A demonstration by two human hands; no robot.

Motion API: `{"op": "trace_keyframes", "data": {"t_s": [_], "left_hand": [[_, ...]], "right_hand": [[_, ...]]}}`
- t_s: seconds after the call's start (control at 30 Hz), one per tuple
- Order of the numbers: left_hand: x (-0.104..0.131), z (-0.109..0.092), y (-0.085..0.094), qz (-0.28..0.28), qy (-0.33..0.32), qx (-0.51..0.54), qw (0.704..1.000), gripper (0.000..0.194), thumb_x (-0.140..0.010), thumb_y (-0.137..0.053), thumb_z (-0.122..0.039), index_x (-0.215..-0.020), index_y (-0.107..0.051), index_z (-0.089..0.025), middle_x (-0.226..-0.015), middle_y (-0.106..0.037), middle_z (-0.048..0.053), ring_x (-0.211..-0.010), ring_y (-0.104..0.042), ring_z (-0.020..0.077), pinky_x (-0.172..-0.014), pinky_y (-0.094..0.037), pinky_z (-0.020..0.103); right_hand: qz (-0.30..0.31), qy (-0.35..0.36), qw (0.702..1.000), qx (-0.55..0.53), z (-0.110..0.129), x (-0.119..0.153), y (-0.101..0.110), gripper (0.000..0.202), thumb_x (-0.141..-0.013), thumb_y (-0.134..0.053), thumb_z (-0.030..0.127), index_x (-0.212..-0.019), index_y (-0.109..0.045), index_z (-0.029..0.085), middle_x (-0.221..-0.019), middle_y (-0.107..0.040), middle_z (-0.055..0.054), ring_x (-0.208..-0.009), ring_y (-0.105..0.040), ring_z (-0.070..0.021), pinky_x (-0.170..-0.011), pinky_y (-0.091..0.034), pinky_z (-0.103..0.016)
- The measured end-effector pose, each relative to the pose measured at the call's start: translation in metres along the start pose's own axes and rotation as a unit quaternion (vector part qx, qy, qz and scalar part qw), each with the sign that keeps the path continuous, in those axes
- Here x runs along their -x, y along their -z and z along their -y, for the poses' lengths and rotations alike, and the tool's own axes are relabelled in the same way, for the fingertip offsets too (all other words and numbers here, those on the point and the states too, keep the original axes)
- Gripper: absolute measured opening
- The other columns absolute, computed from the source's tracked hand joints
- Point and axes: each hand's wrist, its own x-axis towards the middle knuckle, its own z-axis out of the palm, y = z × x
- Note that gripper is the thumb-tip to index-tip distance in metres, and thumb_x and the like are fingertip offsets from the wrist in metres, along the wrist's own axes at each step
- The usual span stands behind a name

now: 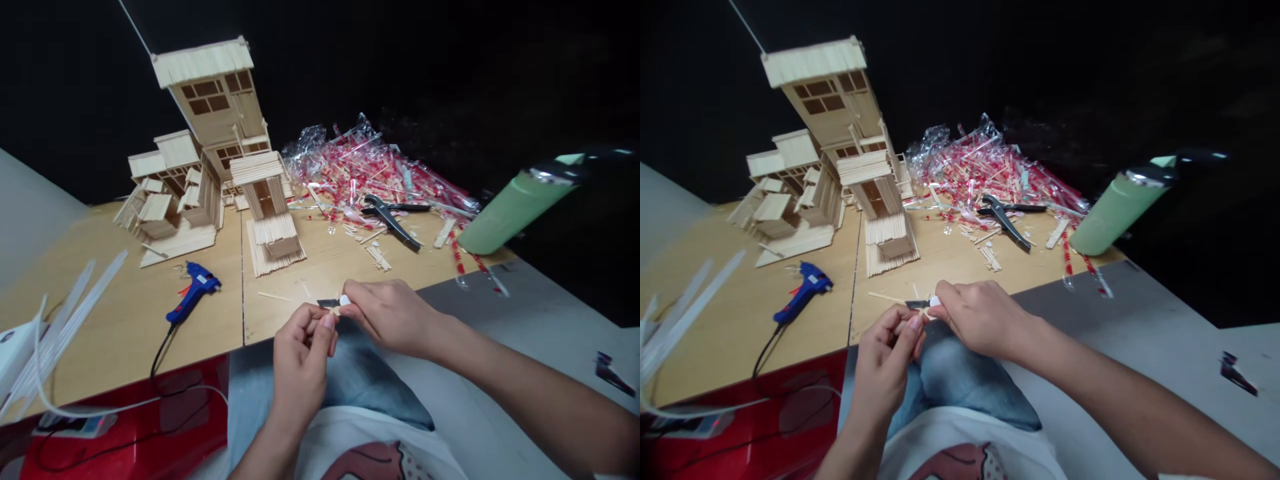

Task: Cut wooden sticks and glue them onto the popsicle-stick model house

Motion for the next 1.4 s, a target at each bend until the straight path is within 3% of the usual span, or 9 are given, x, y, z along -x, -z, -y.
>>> {"op": "trace_keyframes", "data": {"t_s": [0.33,0.47,0.53,0.63,0.73,0.83,0.93,1.17,1.4], "left_hand": [[0.001,-0.011,-0.022,0.085,0.043,0.016,0.995,0.029,-0.088,-0.061,-0.043,-0.077,-0.057,-0.016,-0.052,-0.044,-0.004,-0.049,-0.036,0.0086,-0.048,-0.024,0.021],[0.01,-0.017,-0.013,0.114,0.055,0.015,0.992,0.033,-0.086,-0.063,-0.047,-0.075,-0.057,-0.017,-0.051,-0.044,-0.004,-0.047,-0.034,0.0081,-0.046,-0.023,0.02],[0.019,-0.02,0.005,0.089,0.063,0.015,0.994,0.034,-0.083,-0.066,-0.048,-0.073,-0.058,-0.016,-0.051,-0.042,-0.004,-0.047,-0.033,0.0073,-0.044,-0.02,0.019],[0.027,-0.018,0.028,-0.015,0.115,0.058,0.992,0.033,-0.081,-0.069,-0.049,-0.075,-0.06,-0.017,-0.051,-0.036,-0.007,-0.044,-0.025,0.0051,-0.042,-0.013,0.017],[0.02,-0.013,0.024,0.003,0.121,0.105,0.987,0.033,-0.08,-0.07,-0.048,-0.079,-0.059,-0.017,-0.047,-0.034,-0.009,-0.04,-0.018,0.0033,-0.038,-0.013,0.015],[0.005,-0.012,0.001,0.038,0.075,0.09,0.992,0.032,-0.083,-0.067,-0.047,-0.083,-0.06,-0.016,-0.05,-0.048,-0.007,-0.036,-0.024,0.0026,-0.035,-0.018,0.015],[-0.003,-0.014,-0.013,0.069,0.044,0.084,0.993,0.03,-0.085,-0.065,-0.046,-0.082,-0.058,-0.016,-0.049,-0.051,-0.007,-0.034,-0.025,0.0028,-0.035,-0.021,0.016],[0.003,-0.016,-0.01,0.035,-0.024,0.029,0.999,0.032,-0.088,-0.062,-0.044,-0.074,-0.053,-0.018,-0.05,-0.045,-0.007,-0.042,-0.032,0.0056,-0.044,-0.025,0.019],[0.007,-0.024,-0.008,-0.005,-0.027,0.026,0.999,0.03,-0.087,-0.063,-0.046,-0.078,-0.058,-0.017,-0.054,-0.04,-0.007,-0.049,-0.032,0.0081,-0.048,-0.023,0.021]], "right_hand": [[0.011,-0.017,0.999,0.04,-0.009,0.034,0.024,0.028,-0.102,-0.036,0.032,-0.083,-0.052,0.019,-0.066,-0.063,-0.003,-0.056,-0.055,-0.017,-0.052,-0.022,-0.027],[0.001,-0.038,0.999,0.032,-0.021,0.049,0.031,0.03,-0.102,-0.035,0.034,-0.081,-0.051,0.022,-0.065,-0.062,-0.003,-0.056,-0.056,-0.0181,-0.052,-0.023,-0.028],[-0.024,-0.123,0.991,0.036,-0.034,0.06,0.039,0.035,-0.102,-0.031,0.035,-0.075,-0.049,0.023,-0.059,-0.058,-0.002,-0.05,-0.053,-0.0178,-0.05,-0.022,-0.029],[-0.049,-0.251,0.966,0.037,-0.041,0.077,0.049,0.037,-0.103,-0.03,0.039,-0.072,-0.043,0.025,-0.054,-0.052,-0.001,-0.047,-0.05,-0.0177,-0.05,-0.024,-0.03],[0.004,-0.202,0.978,-0.053,-0.02,0.078,0.051,0.034,-0.103,-0.03,0.042,-0.076,-0.041,0.024,-0.06,-0.055,0.0,-0.054,-0.052,-0.0182,-0.053,-0.028,-0.029],[-0.001,-0.159,0.977,-0.144,0.012,0.06,0.047,0.03,-0.104,-0.031,0.04,-0.084,-0.045,0.023,-0.067,-0.056,0.001,-0.06,-0.054,-0.0166,-0.057,-0.034,-0.028],[-0.007,-0.12,0.973,-0.196,0.031,0.037,0.042,0.024,-0.103,-0.036,0.035,-0.091,-0.05,0.021,-0.078,-0.061,-0.001,-0.07,-0.058,-0.0166,-0.063,-0.038,-0.027],[-0.031,-0.093,0.992,-0.086,0.032,0.017,0.028,0.023,-0.102,-0.035,0.034,-0.088,-0.048,0.021,-0.071,-0.06,-0.002,-0.062,-0.055,-0.0181,-0.056,-0.03,-0.026],[-0.032,-0.043,0.998,-0.039,0.024,0.007,0.039,0.024,-0.103,-0.033,0.035,-0.087,-0.046,0.021,-0.071,-0.059,-0.002,-0.062,-0.055,-0.0179,-0.056,-0.027,-0.027]]}}
